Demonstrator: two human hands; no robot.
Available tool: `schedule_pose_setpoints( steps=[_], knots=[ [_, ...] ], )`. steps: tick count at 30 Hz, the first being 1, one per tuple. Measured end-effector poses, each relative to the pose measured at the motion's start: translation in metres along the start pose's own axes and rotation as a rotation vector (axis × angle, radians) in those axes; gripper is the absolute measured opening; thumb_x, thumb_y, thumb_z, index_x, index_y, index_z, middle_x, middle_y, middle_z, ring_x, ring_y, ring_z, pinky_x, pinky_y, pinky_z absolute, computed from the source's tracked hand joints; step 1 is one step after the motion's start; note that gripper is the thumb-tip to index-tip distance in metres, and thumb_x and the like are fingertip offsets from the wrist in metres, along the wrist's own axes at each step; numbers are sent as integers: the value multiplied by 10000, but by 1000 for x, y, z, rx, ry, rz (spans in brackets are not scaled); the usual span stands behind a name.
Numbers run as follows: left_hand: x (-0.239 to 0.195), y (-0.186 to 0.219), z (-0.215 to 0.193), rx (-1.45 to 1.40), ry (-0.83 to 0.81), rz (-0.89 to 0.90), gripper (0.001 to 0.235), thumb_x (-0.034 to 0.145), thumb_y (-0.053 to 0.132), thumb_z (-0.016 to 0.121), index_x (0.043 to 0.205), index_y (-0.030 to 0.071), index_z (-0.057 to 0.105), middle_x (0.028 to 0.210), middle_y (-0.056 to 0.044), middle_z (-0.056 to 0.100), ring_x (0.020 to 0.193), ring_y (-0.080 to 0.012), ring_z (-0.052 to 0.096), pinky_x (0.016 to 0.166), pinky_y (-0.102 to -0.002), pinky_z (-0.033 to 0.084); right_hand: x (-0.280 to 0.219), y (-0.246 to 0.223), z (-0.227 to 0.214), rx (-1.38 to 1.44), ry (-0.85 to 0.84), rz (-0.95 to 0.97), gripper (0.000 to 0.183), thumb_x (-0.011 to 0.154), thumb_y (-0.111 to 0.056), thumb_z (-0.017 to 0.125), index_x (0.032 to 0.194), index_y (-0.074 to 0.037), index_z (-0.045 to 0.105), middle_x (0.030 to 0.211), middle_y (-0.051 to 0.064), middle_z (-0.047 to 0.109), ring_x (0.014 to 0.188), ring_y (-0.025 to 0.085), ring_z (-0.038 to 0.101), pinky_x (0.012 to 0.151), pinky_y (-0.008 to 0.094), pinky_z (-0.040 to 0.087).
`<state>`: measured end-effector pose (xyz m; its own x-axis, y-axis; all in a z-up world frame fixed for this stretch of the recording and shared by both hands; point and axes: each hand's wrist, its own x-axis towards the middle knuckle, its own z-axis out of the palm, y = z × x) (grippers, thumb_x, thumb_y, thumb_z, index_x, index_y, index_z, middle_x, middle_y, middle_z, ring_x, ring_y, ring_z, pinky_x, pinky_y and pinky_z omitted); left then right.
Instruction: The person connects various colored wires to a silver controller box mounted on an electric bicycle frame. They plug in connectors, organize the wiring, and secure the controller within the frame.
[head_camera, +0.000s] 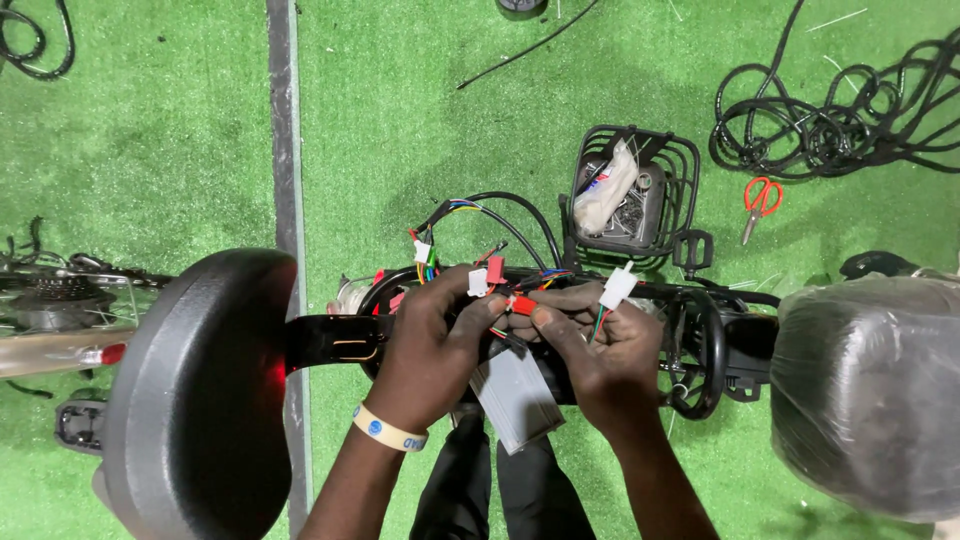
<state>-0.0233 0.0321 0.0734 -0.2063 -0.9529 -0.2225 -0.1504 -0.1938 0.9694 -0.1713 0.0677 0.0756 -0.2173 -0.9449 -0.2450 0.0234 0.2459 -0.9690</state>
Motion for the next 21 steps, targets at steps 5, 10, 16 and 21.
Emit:
schedule_pose_setpoints(
  steps=[5, 10, 16, 21],
  knots=[
    [-3, -12, -5, 65, 41, -19, 108, 877, 129, 611, 932, 74, 686, 741, -67, 652, 731, -144, 560, 686, -317, 453, -6, 10, -2, -90, 30, -16, 176, 820, -64, 677, 974, 13, 714, 861, 118, 731, 776, 128, 681, 702, 263, 579],
    [-2, -2, -9, 89, 36, 7, 262, 936, 245, 502, 1056, 69, 655, 960, -33, 768, 918, -122, 634, 846, -299, 464, -6, 2, -13, -132, 84, -43, 122, 836, -17, 634, 932, 16, 699, 910, 84, 672, 722, 141, 649, 656, 220, 554],
    [-6, 3, -1, 115, 33, -114, 131, 914, 181, 596, 999, 94, 644, 873, 5, 649, 787, -92, 557, 709, -255, 454, -6, -5, -16, -204, 26, -156, 127, 857, -77, 639, 941, -16, 712, 946, 93, 693, 903, 180, 671, 795, 256, 534],
    [-9, -4, 5, 96, 71, -144, 232, 803, 50, 741, 996, 85, 617, 748, 4, 555, 677, -86, 452, 645, -227, 416, -5, -11, -5, -293, 5, -193, 163, 903, -125, 544, 937, -65, 692, 940, 67, 648, 896, 174, 636, 841, 290, 492]
  ],
)
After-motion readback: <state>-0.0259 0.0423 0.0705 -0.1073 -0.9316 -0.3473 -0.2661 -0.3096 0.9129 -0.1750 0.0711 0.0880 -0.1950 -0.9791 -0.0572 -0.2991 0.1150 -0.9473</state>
